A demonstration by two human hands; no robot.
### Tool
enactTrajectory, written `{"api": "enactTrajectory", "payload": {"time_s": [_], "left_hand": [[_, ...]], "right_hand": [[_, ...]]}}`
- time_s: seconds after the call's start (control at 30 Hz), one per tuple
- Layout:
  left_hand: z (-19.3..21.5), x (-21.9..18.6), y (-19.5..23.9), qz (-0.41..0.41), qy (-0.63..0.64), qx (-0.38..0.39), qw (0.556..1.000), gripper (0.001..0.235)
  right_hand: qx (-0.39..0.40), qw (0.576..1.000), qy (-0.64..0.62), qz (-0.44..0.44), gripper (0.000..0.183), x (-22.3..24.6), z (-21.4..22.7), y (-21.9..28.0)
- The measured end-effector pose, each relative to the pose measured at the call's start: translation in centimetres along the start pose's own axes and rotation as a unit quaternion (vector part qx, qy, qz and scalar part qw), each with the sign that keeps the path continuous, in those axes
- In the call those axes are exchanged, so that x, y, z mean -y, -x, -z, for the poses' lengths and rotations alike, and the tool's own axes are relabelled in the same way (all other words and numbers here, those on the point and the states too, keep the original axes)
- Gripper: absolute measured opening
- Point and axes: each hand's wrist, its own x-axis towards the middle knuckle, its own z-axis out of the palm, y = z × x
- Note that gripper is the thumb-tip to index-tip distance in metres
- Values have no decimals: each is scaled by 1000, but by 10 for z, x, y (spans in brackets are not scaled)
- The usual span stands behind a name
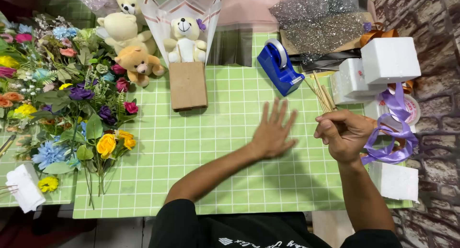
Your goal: Assembling flower heads onto wooden sticks to create floral picks for arrangements.
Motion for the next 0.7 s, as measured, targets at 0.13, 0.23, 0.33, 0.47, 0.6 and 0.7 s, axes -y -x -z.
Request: {"api": "enactTrajectory", "payload": {"time_s": [0.13,0.23,0.33,0.47,0.6,0.7], "left_hand": [[-27,-95,52,-126,-63,97,985,88],[-100,-138,84,-398,58,-94,911,69],[-105,-119,78,-527,420,99,733,33],[-19,-3,46,-318,371,-149,860,17],[88,105,51,116,339,-62,931,25],[92,151,64,75,407,-69,908,57]], "right_hand": [[8,1000,-6,-1,16,-6,-11,-2],[49,996,33,-69,17,-10,-33,-9],[127,975,73,-166,17,-39,-56,-8],[315,885,323,-117,66,-104,-96,24],[494,715,470,-158,98,-39,-173,32],[487,777,397,35,99,-30,-238,100]]}}
